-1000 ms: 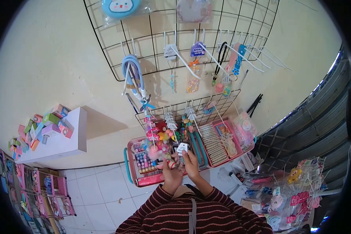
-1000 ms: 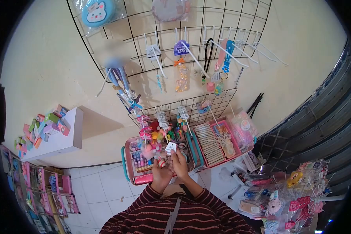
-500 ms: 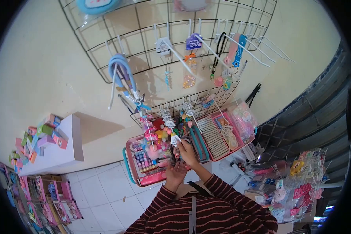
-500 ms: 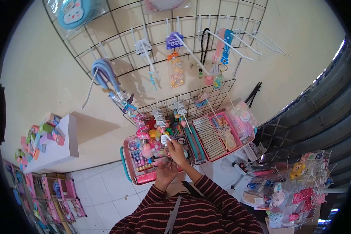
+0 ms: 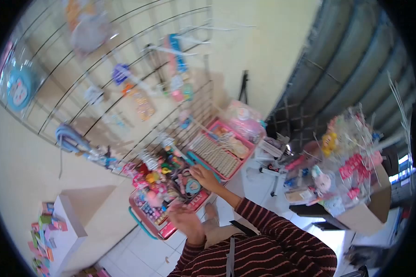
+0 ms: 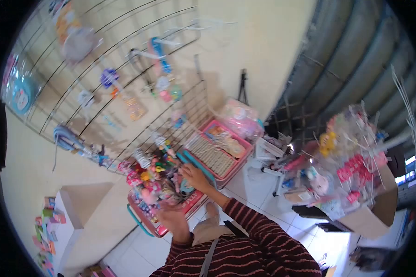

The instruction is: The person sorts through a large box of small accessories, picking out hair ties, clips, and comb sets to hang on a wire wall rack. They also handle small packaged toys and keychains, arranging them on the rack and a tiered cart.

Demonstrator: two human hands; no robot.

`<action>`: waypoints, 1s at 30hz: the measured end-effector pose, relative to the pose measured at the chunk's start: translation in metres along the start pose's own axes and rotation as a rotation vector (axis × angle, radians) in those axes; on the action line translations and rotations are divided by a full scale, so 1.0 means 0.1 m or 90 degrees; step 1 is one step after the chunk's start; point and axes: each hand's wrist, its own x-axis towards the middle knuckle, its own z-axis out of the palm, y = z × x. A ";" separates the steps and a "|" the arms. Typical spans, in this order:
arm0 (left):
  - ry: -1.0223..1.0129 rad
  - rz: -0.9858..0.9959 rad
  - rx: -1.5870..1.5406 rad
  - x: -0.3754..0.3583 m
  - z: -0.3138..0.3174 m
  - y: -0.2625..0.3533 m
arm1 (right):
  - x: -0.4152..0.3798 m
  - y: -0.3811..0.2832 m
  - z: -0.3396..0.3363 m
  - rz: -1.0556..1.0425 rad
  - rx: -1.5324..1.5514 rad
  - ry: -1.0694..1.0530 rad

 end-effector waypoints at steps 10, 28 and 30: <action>-0.602 0.048 -0.659 -1.69 1.64 -0.14 | -2.71 0.25 -1.97 0.364 -0.123 -0.031; -0.755 -0.452 -0.645 -4.26 2.03 -1.84 | -5.70 -0.66 -3.92 0.446 0.007 0.664; -0.771 -0.469 -0.640 -4.44 2.08 -2.04 | -5.82 -0.86 -4.19 0.396 0.070 0.699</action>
